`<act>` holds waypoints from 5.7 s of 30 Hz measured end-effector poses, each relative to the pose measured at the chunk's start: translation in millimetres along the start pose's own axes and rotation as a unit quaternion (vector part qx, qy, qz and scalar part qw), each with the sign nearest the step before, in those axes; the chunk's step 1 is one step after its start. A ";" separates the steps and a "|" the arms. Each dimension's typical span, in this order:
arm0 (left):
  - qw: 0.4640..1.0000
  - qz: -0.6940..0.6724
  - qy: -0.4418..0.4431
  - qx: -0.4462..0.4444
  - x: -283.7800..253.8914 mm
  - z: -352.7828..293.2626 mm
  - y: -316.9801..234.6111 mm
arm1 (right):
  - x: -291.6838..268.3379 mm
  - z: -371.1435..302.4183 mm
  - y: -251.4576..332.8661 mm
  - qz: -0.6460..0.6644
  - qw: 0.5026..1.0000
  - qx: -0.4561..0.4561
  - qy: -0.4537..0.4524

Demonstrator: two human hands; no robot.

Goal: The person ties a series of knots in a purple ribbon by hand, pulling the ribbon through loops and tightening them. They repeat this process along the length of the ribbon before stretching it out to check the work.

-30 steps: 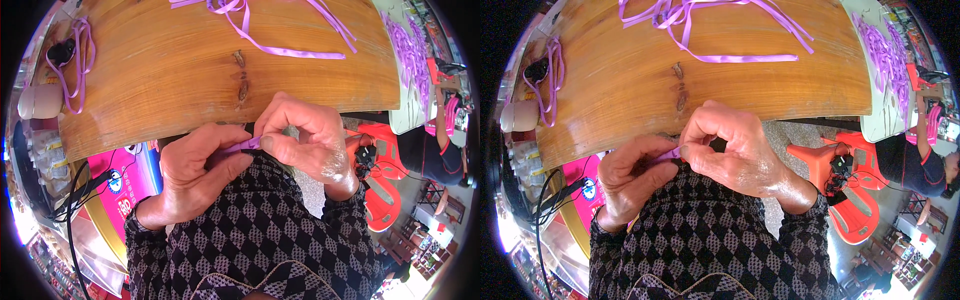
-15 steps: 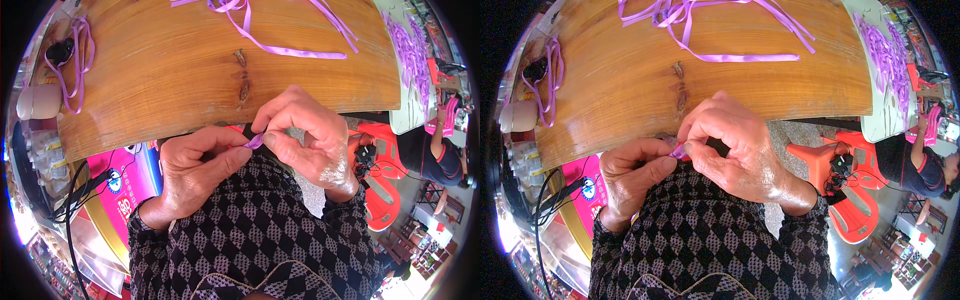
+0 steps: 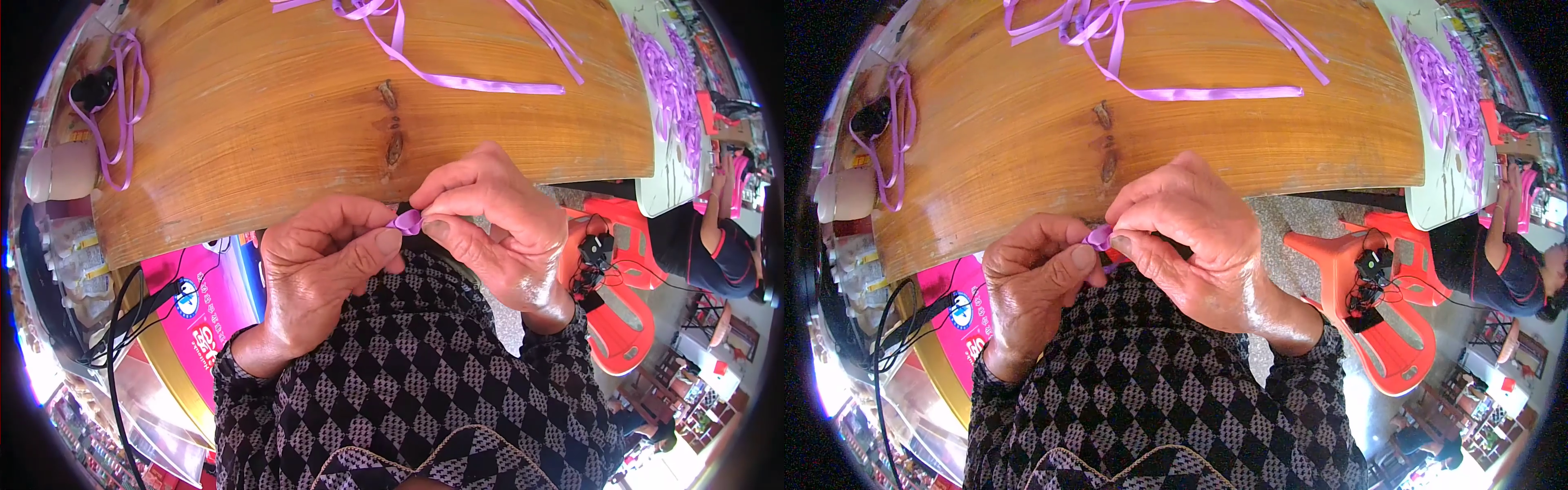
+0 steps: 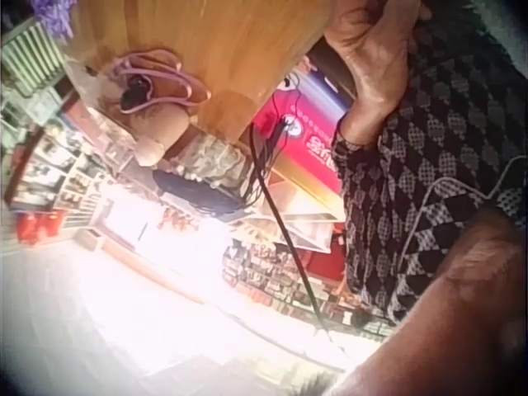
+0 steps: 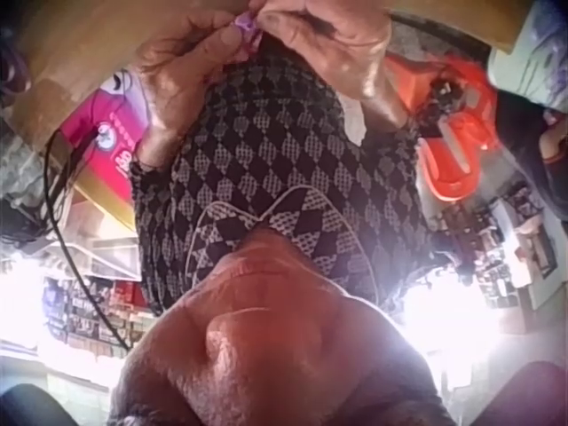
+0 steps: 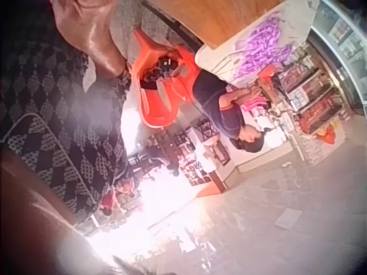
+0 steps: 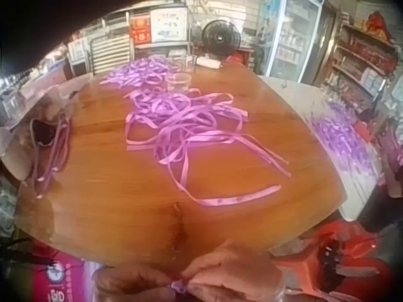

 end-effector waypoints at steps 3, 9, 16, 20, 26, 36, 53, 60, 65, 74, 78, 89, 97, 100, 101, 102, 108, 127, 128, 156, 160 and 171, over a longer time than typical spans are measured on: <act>0.999 -0.049 -0.004 0.023 1.6 1.1 1.9 | 1.5 -2.7 -1.1 -0.017 1.000 -0.006 -0.017; 0.998 -0.048 -0.010 0.048 0.3 2.9 3.6 | 1.3 -5.3 1.0 -0.018 0.999 -0.021 -0.031; 0.995 -0.095 0.002 -0.016 1.9 3.0 10.6 | 3.0 -9.1 -1.5 -0.019 0.999 -0.024 -0.025; 0.990 -0.138 0.007 -0.021 4.2 4.3 10.5 | 2.2 -10.4 -0.1 -0.015 0.999 -0.023 -0.020; 0.993 -0.114 -0.002 -0.012 4.4 6.5 12.8 | 6.2 -11.3 -3.1 -0.002 1.000 -0.018 -0.020; 0.996 -0.065 -0.011 0.055 9.6 1.6 0.5 | 12.7 -12.7 -13.2 0.079 0.995 0.022 -0.048; 0.999 -0.022 0.019 -0.012 5.9 2.4 9.4 | 6.2 -18.3 12.6 -0.130 0.969 -0.154 -0.142; 0.999 -0.040 -0.003 0.006 5.8 4.1 9.5 | 5.4 -17.8 16.2 -0.127 0.966 -0.180 -0.134; 0.997 -0.067 -0.003 -0.027 6.0 5.4 12.5 | 4.1 -15.3 15.9 -0.109 0.970 -0.183 -0.117; 0.997 -0.068 -0.035 0.010 3.9 8.3 12.6 | 3.0 -12.7 16.0 -0.106 0.979 -0.155 -0.078; 0.997 -0.076 -0.005 -0.011 4.9 7.1 13.3 | 3.1 -13.1 15.3 -0.128 0.981 -0.131 -0.059; 0.998 -0.060 -0.008 -0.011 5.8 5.5 17.5 | 2.5 -16.9 16.9 -0.160 0.978 -0.127 -0.038; 0.995 -0.088 0.009 -0.046 8.4 5.5 20.1 | 2.2 -17.9 19.6 -0.164 0.976 -0.130 -0.057; 0.994 -0.083 0.025 -0.063 8.7 5.2 21.7 | 1.3 -17.8 20.6 -0.175 0.974 -0.131 -0.062; 0.995 -0.079 0.037 -0.052 10.5 5.3 19.3 | 0.9 -17.8 20.7 -0.180 0.973 -0.129 -0.060; 0.995 -0.079 0.037 -0.052 10.6 5.1 20.1 | 1.1 -17.6 20.6 -0.184 0.973 -0.129 -0.057; 0.998 -0.061 0.009 -0.015 6.5 5.1 18.4 | 2.4 -17.9 18.6 -0.176 0.973 -0.137 -0.055; 0.998 -0.045 0.025 -0.024 11.5 10.3 21.6 | -2.0 -13.8 15.7 -0.134 0.978 -0.153 -0.053; 0.999 -0.046 0.021 0.016 12.0 10.4 16.0 | -0.1 -13.5 15.1 -0.129 0.979 -0.154 -0.042; 0.998 0.009 0.057 -0.008 7.9 3.5 15.0 | 6.7 -11.0 -10.0 0.104 0.994 -0.019 0.001; 0.997 0.031 0.070 -0.003 8.4 -0.2 11.7 | 7.9 -13.0 -10.3 0.119 0.993 -0.016 -0.004; 0.993 0.070 0.062 0.070 13.2 3.2 1.4 | 12.0 -13.4 -13.0 0.081 0.997 0.004 0.003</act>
Point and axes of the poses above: each hand's wrist, its own z-axis towards the middle knuckle, its own x-axis out of the palm, y = z × x, the point moved 9 cm from there along z, towards the middle knuckle, and after that the axes turned 4 degrees about z, right-handed, at the moved point
